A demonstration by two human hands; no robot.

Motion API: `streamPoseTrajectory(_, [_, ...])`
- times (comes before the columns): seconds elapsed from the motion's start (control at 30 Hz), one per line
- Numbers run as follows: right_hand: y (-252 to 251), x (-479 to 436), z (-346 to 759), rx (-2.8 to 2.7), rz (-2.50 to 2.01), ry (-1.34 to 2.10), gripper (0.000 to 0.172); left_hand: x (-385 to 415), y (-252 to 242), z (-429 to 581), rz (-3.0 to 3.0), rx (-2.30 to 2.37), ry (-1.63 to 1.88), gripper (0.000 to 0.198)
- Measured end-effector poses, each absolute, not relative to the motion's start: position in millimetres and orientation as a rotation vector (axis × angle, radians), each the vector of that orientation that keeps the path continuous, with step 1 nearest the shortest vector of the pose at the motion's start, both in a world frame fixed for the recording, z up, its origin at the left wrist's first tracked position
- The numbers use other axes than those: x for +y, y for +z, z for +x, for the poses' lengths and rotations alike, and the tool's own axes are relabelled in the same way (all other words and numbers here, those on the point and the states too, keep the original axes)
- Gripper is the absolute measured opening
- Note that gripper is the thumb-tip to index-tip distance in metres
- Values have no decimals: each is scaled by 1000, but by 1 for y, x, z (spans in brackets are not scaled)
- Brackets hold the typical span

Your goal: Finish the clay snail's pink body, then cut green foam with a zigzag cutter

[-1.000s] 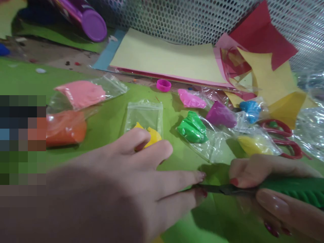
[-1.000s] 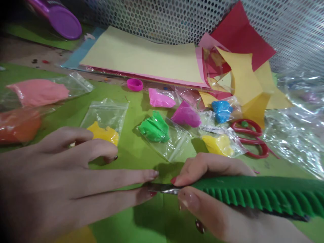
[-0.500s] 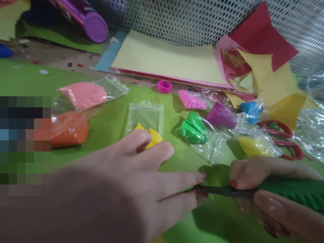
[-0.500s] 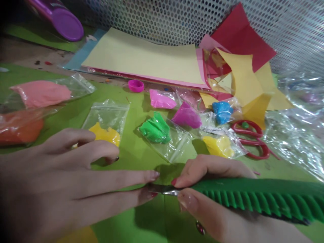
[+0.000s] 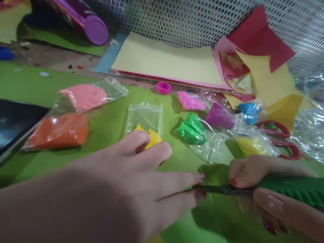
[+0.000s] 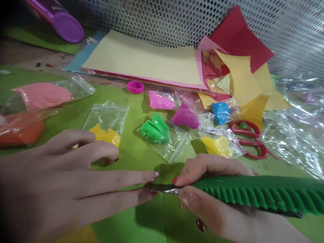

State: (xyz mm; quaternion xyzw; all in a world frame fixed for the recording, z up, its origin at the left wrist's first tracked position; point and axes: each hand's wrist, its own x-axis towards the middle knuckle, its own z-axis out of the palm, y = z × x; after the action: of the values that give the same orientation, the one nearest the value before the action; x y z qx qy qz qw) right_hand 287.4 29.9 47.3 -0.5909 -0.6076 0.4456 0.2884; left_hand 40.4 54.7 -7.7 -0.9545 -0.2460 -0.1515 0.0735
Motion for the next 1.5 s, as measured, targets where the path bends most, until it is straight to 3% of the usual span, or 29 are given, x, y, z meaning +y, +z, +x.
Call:
streamPoseTrajectory(0.3, [49,31,287,-1594,-1593,1211,9,57,-9,38,-2893,-717,-468,48])
streamPoseTrajectory(0.67, [34,35,302,-1355,-1717,1315,41,56,-8,39,-2902,-730,-439,54])
streamPoseTrajectory(0.93, [36,37,300,-1298,-1738,1388,43,59,-8,40,-2909,-716,-429,53])
streamPoseTrajectory(1.17, [40,34,303,-1426,-1904,1249,49,56,-10,39,-2895,-728,-459,52])
streamPoseTrajectory(1.5, [38,39,305,-1256,-1866,1475,45,53,-7,42,-2848,-733,-460,43])
